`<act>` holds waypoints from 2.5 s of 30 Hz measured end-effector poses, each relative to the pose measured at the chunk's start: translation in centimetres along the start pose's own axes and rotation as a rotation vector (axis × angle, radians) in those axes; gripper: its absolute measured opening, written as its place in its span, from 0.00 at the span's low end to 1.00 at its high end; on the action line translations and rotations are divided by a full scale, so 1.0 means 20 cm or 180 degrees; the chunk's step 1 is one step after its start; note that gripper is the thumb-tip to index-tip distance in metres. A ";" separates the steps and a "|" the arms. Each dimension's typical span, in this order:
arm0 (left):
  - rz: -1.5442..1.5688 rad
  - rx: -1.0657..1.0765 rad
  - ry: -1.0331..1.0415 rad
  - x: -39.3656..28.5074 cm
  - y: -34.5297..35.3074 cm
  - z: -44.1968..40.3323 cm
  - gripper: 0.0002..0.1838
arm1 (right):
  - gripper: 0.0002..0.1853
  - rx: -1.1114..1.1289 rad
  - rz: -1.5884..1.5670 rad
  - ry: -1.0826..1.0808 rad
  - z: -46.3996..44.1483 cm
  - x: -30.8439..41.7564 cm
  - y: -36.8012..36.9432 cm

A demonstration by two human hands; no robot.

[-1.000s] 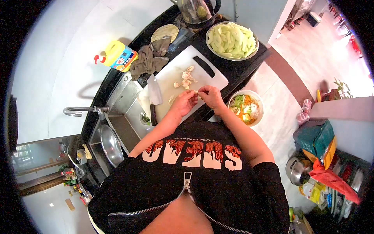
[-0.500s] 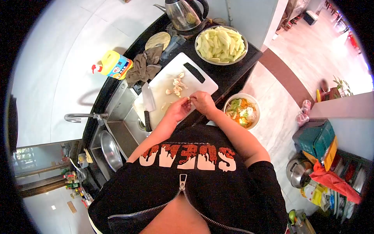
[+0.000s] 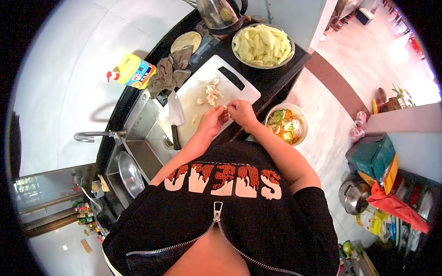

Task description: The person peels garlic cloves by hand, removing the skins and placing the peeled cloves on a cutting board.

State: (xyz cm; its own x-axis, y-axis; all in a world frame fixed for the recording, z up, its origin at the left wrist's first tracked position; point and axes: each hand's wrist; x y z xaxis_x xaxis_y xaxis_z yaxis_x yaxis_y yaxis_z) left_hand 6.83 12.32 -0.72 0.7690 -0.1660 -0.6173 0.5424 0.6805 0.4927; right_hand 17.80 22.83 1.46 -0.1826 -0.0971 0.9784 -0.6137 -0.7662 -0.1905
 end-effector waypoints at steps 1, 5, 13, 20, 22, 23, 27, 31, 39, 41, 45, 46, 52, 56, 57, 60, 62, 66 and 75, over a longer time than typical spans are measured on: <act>0.0029 0.0062 -0.0063 -0.02 0.00 0.01 0.06 | 0.08 0.0090 -0.0294 0.0313 0.00 0.02 0.00; 0.0098 0.0441 -0.0304 -0.05 -0.08 0.00 0.06 | 0.08 0.0287 -0.1572 0.0568 0.01 -0.07 0.04; -0.0266 0.0027 -0.0306 -0.07 -0.11 0.04 0.07 | 0.08 -0.0154 -0.0554 0.0484 0.06 -0.04 0.14; -0.0958 -0.0126 0.0518 -0.06 -0.10 0.13 0.09 | 0.08 -0.1069 0.1259 -0.0715 0.09 -0.02 0.22; -0.0564 0.0016 0.0327 -0.08 -0.09 0.15 0.09 | 0.09 -0.0855 0.0561 -0.0077 0.11 0.03 0.25; -0.0369 0.0085 0.0232 -0.08 -0.10 0.15 0.09 | 0.09 -0.0748 0.0209 0.0243 0.12 0.05 0.26; -0.0261 0.0316 0.0073 -0.08 -0.17 0.11 0.08 | 0.10 -0.0480 -0.0124 0.0480 0.14 0.05 0.25; -0.0514 0.0298 0.0137 -0.10 -0.15 0.11 0.07 | 0.10 -0.0431 0.0043 0.0497 0.14 0.04 0.23; -0.0787 0.0141 0.0174 -0.15 -0.12 0.09 0.06 | 0.10 -0.0428 0.0766 0.0041 0.07 0.11 0.21; -0.0901 0.0106 0.0234 -0.15 -0.12 0.08 0.06 | 0.09 -0.0446 0.0928 -0.0099 0.05 0.11 0.22; -0.0757 0.0125 0.0122 -0.14 -0.13 0.06 0.06 | 0.08 -0.0588 0.1188 -0.0357 0.03 0.08 0.25; -0.0749 0.0145 0.0101 -0.14 -0.14 0.06 0.06 | 0.08 -0.0624 0.1264 -0.0428 0.03 0.06 0.26; -0.0049 0.0226 -0.0400 -0.16 -0.17 0.04 0.08 | 0.08 -0.0434 -0.0031 0.0322 0.01 -0.01 0.26; -0.0008 0.0180 -0.0448 -0.17 -0.15 0.06 0.10 | 0.09 -0.0302 -0.0373 0.0528 0.02 -0.01 0.25; -0.0332 0.0022 -0.0238 -0.16 -0.15 0.06 0.10 | 0.09 -0.0336 -0.0123 0.0412 0.02 -0.01 0.25; -0.1025 -0.0291 0.0250 -0.14 -0.13 0.07 0.11 | 0.07 -0.0497 0.0708 -0.0208 0.03 -0.02 0.25; -0.1115 -0.0283 0.0378 -0.15 -0.11 0.09 0.12 | 0.06 -0.0677 0.1365 -0.0984 0.03 -0.01 0.25; -0.2073 -0.0812 0.1302 -0.11 -0.10 0.12 0.12 | 0.05 -0.0628 0.1926 -0.0871 0.04 0.06 0.26; -0.1342 -0.0075 0.0837 -0.11 -0.09 0.11 0.13 | 0.05 -0.0633 0.2025 -0.0931 0.03 0.07 0.27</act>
State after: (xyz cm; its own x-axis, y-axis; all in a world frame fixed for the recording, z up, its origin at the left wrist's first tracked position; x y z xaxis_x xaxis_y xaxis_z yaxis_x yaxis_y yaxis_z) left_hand 4.92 9.92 1.21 0.3713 -0.2468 -0.8951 0.7778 0.6092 0.1547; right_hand 14.67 18.14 1.81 -0.3548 -0.6725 0.6495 -0.5901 -0.3777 -0.7135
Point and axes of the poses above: each hand's wrist, its own z-axis away from the middle knuckle, its own y-axis out of the palm, x = y × z, and after that the axes turned 5 degrees about -y, right-handed
